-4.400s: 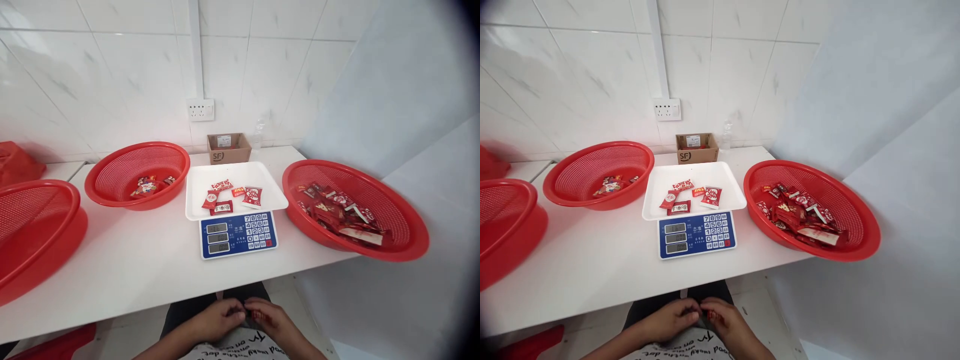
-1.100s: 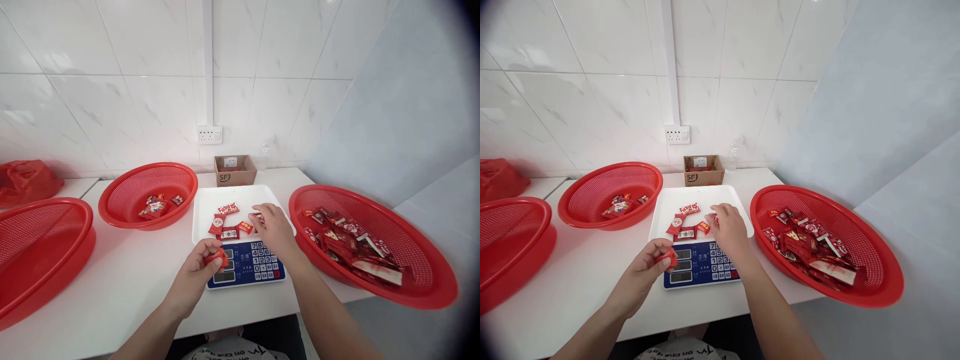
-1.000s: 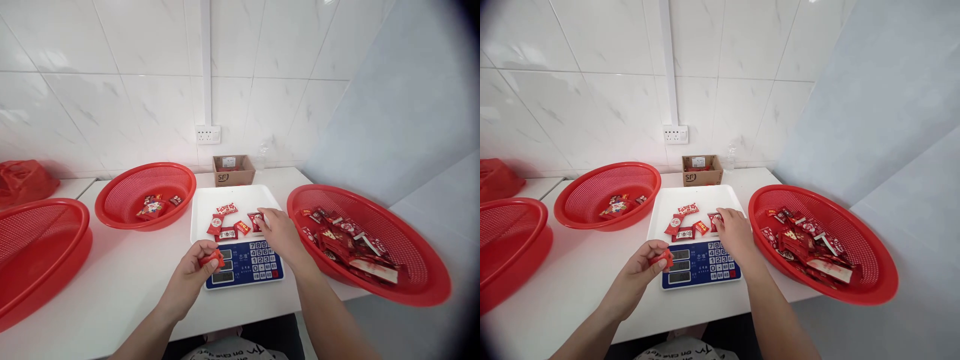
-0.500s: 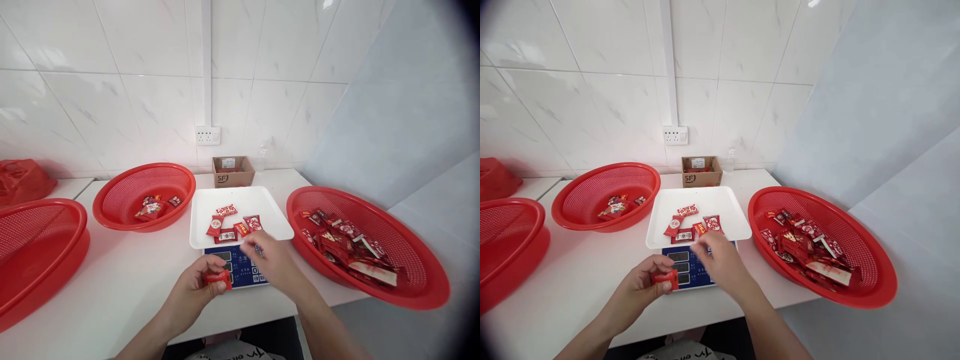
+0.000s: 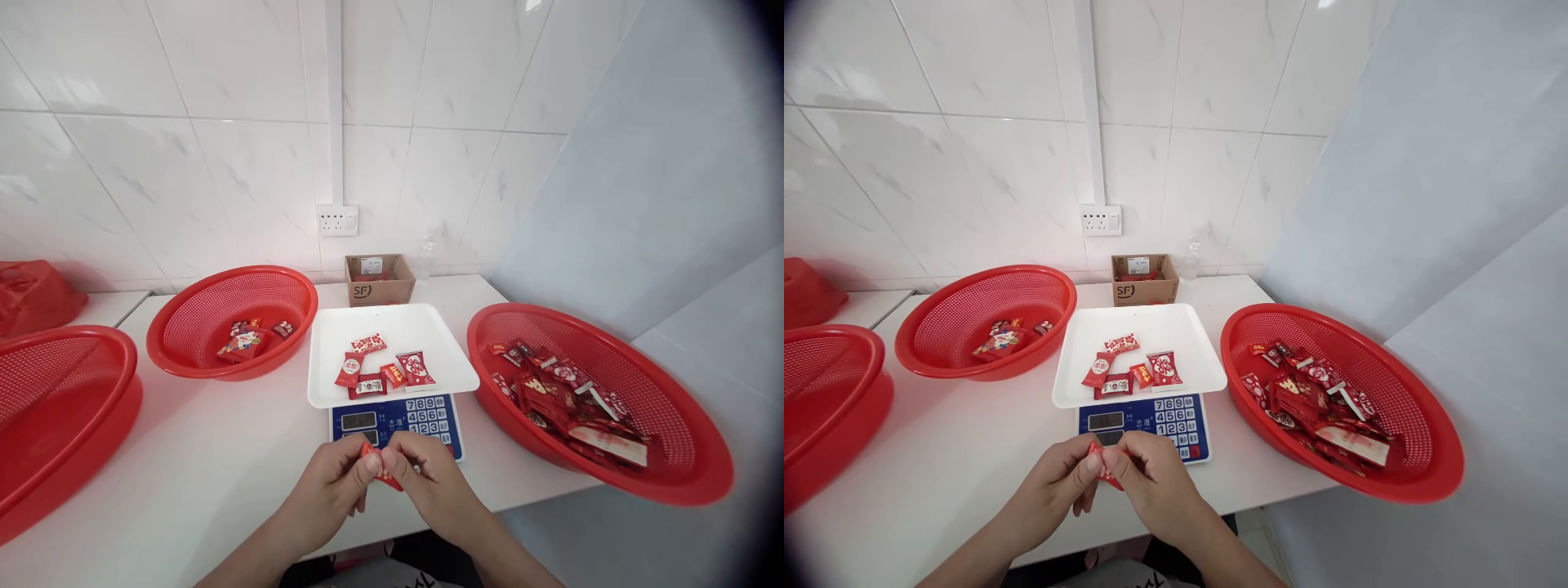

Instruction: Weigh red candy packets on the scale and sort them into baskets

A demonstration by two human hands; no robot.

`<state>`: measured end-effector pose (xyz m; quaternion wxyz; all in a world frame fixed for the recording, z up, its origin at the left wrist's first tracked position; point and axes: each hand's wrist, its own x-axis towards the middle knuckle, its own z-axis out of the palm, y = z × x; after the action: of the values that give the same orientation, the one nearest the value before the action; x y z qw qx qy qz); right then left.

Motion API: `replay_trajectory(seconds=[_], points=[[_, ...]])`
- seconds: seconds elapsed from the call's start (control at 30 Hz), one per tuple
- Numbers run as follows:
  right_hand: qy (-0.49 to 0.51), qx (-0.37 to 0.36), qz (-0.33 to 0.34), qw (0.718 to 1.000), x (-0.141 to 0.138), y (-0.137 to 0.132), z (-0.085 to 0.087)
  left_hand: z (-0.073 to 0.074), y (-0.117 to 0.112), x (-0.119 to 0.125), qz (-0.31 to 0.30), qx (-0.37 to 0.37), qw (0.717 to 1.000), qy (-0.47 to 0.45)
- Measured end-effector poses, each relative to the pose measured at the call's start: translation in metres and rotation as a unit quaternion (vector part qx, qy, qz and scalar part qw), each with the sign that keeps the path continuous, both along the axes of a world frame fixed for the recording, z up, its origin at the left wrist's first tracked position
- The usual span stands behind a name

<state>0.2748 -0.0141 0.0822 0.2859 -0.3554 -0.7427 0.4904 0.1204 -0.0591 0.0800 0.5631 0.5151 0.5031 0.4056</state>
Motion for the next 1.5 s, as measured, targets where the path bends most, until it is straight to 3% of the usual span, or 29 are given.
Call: replay_trajectory(seconds=[0.2,0.53,0.77,1.03,1.17,1.37,1.5], points=[[0.092,-0.081,0.018,0.992,-0.008,-0.002,-0.001,0.009,0.007,0.012,0.006,0.032,0.999,-0.022],[0.108,0.010,-0.034,0.993,-0.012,0.005,0.001,0.000,0.018,0.025,0.059,0.055,0.994,-0.072],[0.141,-0.031,-0.022,0.989,-0.017,0.007,-0.002,0.004,0.016,0.024,0.096,0.066,0.993,-0.036],[0.101,0.050,-0.028,0.993,-0.016,0.001,0.001,0.005,0.012,0.023,0.055,0.071,0.995,-0.041],[0.134,-0.014,-0.034,0.990,-0.017,-0.003,0.000,0.004,0.011,0.023,0.051,0.086,0.993,-0.066],[0.166,-0.072,0.037,0.983,-0.012,-0.005,-0.004,0.008,0.006,0.019,0.031,0.173,0.984,-0.016],[0.161,-0.062,0.042,0.984,-0.012,-0.005,-0.004,0.010,0.006,0.021,0.044,0.140,0.989,-0.024]])
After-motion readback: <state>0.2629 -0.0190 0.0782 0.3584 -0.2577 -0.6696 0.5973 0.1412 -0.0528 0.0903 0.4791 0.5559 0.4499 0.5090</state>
